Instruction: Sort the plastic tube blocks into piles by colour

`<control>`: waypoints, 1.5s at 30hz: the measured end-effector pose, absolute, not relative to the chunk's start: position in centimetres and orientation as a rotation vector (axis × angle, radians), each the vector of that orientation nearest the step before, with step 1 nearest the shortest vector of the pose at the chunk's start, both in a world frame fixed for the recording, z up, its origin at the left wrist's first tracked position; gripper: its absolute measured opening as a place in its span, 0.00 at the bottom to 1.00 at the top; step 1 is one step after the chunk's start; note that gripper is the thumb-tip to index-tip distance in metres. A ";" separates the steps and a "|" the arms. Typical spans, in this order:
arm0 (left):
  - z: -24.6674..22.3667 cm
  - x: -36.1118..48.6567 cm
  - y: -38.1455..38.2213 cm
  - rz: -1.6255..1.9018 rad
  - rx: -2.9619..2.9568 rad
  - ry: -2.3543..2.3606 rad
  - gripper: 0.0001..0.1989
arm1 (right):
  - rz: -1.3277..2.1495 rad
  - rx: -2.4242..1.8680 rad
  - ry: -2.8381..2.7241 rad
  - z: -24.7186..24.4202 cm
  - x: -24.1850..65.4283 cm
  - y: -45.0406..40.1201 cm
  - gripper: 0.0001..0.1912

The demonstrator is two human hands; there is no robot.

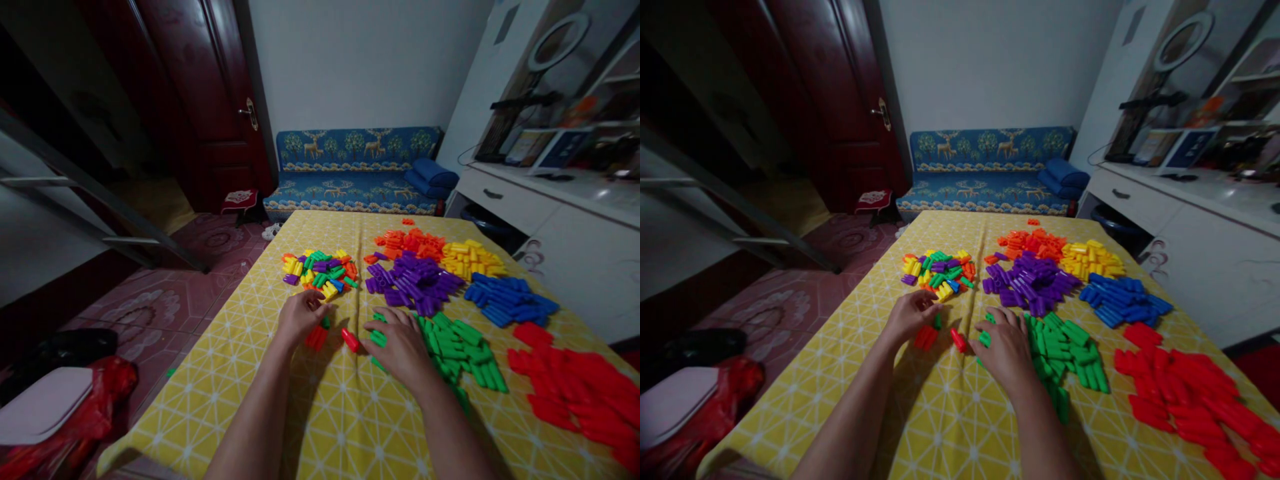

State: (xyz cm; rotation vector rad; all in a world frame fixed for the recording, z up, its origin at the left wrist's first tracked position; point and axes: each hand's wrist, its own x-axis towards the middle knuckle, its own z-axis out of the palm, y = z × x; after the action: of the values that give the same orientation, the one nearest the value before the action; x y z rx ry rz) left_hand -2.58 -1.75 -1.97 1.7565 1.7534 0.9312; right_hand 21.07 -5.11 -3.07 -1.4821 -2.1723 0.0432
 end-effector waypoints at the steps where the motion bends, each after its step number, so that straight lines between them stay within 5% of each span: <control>1: -1.7 -2.9 -2.0 0.847 1.805 1.751 0.18 | 0.040 -1.508 -2.153 -3.0 21.5 -5.0 0.07; 8: -1.3 -2.7 -2.9 0.603 2.000 1.703 0.19 | 0.058 -1.463 -2.095 -2.0 21.4 -4.7 0.03; 13: -1.3 -1.0 -3.0 0.624 2.144 1.661 0.15 | 0.242 -1.274 -2.280 -1.6 19.5 -5.4 0.22; 24: -1.2 -0.7 -2.7 1.020 1.741 1.494 0.15 | 0.259 -1.298 -2.112 -2.4 18.4 -5.3 0.14; 30: -1.8 -0.1 -2.7 0.864 2.048 1.519 0.17 | 0.199 -1.282 -1.847 -1.9 19.5 -4.9 0.13; 45: -3.9 0.3 -1.7 0.948 1.935 1.537 0.16 | -0.450 -2.110 -1.168 -3.4 42.2 -8.0 0.18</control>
State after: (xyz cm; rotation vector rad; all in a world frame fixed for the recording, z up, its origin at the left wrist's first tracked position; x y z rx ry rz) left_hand 0.25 -1.72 -3.92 1.9352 1.5370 0.9483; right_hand 42.24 -8.02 -3.44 -2.1105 -1.1676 -0.4498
